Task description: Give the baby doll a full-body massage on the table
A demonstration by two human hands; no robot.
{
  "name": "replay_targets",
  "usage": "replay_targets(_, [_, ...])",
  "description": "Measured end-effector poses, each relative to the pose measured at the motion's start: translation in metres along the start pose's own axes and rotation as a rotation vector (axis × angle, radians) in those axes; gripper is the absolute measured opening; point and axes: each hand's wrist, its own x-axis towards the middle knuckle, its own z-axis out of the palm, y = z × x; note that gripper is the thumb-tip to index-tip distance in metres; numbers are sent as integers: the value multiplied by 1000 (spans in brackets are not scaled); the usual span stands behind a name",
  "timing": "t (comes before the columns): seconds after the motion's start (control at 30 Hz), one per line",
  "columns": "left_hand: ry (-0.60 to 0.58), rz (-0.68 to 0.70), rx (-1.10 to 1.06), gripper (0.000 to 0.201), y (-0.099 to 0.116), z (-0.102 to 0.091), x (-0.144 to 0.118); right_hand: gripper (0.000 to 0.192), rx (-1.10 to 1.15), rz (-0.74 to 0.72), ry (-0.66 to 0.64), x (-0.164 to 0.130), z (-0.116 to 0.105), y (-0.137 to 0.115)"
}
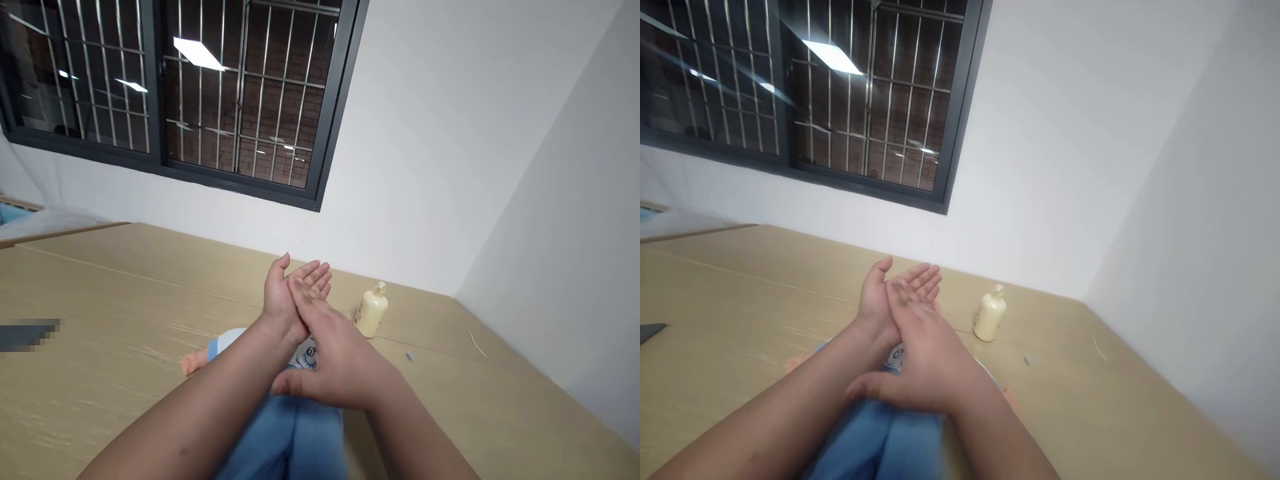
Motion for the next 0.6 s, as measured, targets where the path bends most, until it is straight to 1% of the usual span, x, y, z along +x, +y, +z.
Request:
replay_targets(0.13, [32,-23,14,62,-4,5,-5,118,-63,14,23,5,1,15])
replay_targets(0.2, [34,-28,29,58,1,5,-6,113,-90,24,33,7,1,19])
replay_targets(0.3, [28,10,48,56,12,1,-2,110,-94,46,24,7,0,21])
replay_targets(0.47, [-4,82,53,63,29,-10,10,112,-50,13,-54,2,-7,10])
replay_targets(0.6, [-24,115,36,68,36,-12,13,113,-36,1,-95,-7,-14,-6])
